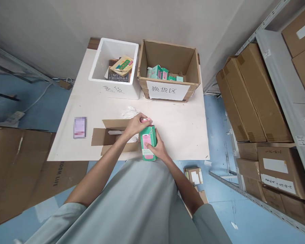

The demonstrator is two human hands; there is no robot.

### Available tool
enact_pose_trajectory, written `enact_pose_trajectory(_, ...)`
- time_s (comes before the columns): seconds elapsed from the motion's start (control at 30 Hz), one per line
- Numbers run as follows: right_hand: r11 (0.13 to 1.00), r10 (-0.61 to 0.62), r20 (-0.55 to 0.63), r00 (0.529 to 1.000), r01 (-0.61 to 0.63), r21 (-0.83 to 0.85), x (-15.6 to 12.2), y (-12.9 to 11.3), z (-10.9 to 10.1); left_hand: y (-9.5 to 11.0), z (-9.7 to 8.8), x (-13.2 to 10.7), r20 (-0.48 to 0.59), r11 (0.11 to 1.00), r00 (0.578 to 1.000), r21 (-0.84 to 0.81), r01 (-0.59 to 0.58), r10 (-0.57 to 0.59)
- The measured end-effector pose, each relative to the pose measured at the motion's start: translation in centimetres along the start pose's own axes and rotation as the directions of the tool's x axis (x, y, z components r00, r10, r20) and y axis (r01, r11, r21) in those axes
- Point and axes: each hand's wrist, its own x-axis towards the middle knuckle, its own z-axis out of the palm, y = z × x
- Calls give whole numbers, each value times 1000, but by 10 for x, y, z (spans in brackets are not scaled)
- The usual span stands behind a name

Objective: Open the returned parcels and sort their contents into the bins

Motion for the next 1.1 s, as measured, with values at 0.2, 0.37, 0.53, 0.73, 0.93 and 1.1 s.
enact_pose_trajectory(0.2, 1000, 9, -4, 1000, -9, -13, 3, -7, 3, -15, 1, -2, 42, 997, 999, -66, 32, -29)
enact_pose_trajectory(0.37, 999, -21, 10, 1000, 21, -29, 7, -19, 8, -19, -6, 7, 140, 1000, 990, -20, -13, 16)
enact_pose_trajectory(0.53, 999, -42, 5, 999, 41, 16, 15, -31, 6, -21, -8, 8, 116, 977, 992, -213, -26, 52)
enact_pose_trajectory(0.73, 924, 183, -27, 983, -163, 346, 28, -35, -12, -22, -12, -30, 280, 782, 958, -584, 218, -59)
enact_pose_trajectory(0.93, 878, 171, -45, 984, -131, 461, 45, -44, -21, -12, -3, -60, 402, 798, 915, -544, 260, -24)
enact_pose_trajectory(1.1, 932, 120, -120, 986, -70, 355, 64, -44, -22, -3, 2, -56, 336, 766, 936, -574, 290, -102)
